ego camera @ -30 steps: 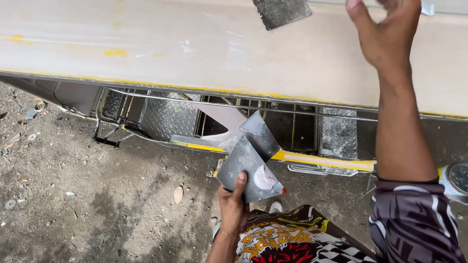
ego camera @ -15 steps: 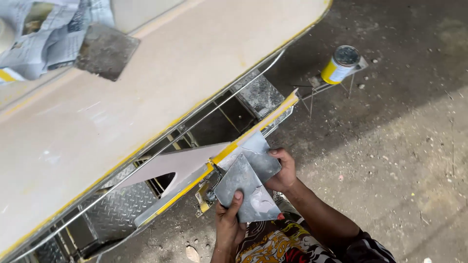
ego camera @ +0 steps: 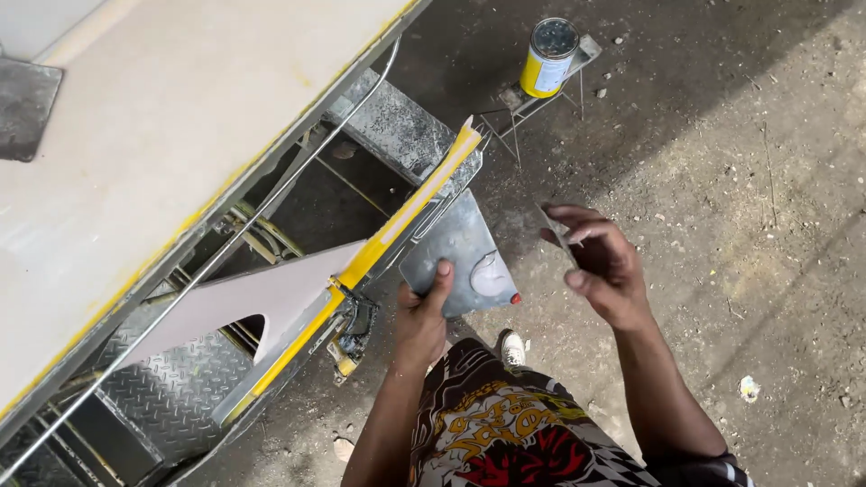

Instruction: The person scoops body filler from a bucket using a putty knife and applies it to a metal panel. They then use a second putty knife to spread and smooth the filler along the edge of the panel.

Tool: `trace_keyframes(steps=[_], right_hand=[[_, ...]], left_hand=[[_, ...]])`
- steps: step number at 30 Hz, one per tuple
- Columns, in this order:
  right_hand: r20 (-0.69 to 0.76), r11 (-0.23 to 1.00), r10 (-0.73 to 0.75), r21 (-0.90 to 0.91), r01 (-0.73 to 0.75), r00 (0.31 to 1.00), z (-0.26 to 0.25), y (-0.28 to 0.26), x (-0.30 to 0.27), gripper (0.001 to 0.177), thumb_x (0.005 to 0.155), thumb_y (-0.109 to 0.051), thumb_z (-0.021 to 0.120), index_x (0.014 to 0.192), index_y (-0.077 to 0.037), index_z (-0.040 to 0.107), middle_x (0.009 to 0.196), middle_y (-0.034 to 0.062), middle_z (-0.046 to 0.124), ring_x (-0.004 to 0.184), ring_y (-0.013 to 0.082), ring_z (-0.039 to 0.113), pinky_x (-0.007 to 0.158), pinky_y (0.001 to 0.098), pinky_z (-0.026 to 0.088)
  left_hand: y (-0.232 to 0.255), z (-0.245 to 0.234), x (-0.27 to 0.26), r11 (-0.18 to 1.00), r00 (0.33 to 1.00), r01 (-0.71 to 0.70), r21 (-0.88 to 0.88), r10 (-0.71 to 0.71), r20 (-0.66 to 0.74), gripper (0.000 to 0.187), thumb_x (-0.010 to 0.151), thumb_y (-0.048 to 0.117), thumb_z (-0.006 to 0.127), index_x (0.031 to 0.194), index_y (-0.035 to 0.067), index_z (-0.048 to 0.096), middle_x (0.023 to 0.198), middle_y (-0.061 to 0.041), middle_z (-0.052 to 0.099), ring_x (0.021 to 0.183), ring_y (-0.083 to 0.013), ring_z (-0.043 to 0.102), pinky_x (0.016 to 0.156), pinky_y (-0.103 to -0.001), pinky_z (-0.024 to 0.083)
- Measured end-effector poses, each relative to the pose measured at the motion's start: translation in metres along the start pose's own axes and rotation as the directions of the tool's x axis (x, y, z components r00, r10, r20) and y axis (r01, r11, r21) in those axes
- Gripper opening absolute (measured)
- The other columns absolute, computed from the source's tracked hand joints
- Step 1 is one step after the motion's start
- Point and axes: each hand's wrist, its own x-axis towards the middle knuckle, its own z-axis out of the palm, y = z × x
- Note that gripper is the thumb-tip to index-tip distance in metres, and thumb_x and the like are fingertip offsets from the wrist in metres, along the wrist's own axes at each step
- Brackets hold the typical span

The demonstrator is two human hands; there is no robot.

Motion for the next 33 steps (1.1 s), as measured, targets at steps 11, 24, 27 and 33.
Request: trace_keyframes(steps=[11,24,27,33], right_hand=[[0.515,0.049,0.186,-0.855,0.516,0.837,0.021,-0.074,0.011,0.046,0.075,-0.030,0.083,0.119,-0.018,0.074,0.136,0.0046,0.064,0.140,0.0303,0.050,0.119,0.0554,0.038],[0.486,0.522,0.044,-0.757,0.394,0.873,-0.048,-0.029,-0.027,0.037,0.080,-0.022,0.082,0.115,-0.014,0.075,0.143,0.0038,0.064,0.147,0.0339,0.049,0.123,0.0555,0.044],[0.458,0.573,-0.077,-0.706,0.416,0.885,-0.033,-0.030,-0.018,0.037,0.081,-0.023,0.085,0.115,-0.013,0.074,0.145,0.0039,0.061,0.148,0.0349,0.047,0.121,0.0570,0.044],[0.444,0.061,0.312,-0.892,0.448,0.840,-0.039,-0.084,0.002,0.043,0.072,-0.026,0.087,0.113,-0.018,0.078,0.131,-0.0005,0.069,0.135,0.0257,0.055,0.117,0.0523,0.043]], left_hand=[[-0.007,0.086,-0.012,0.597,0.858,-0.514,0.616,0.373,0.354,0.050,0.106,0.035,0.063,0.068,0.003,0.059,0.051,0.001,0.050,0.045,-0.0085,0.048,0.044,-0.033,0.035],[-0.020,0.079,-0.008,0.629,0.868,-0.463,0.624,0.463,0.178,0.041,0.104,0.029,0.064,0.079,-0.002,0.071,0.056,-0.004,0.058,0.049,-0.0114,0.055,0.047,-0.031,0.041],[-0.040,0.073,-0.006,0.939,0.966,-0.257,0.228,0.259,0.022,0.027,0.099,0.025,0.071,0.092,-0.001,0.074,0.077,-0.006,0.070,0.068,-0.0128,0.067,0.061,-0.031,0.054],[-0.032,0.064,-0.010,0.979,0.999,0.050,-0.196,-0.049,0.012,0.023,0.087,0.019,0.078,0.103,0.003,0.074,0.096,-0.007,0.075,0.081,-0.0179,0.073,0.070,-0.036,0.063]])
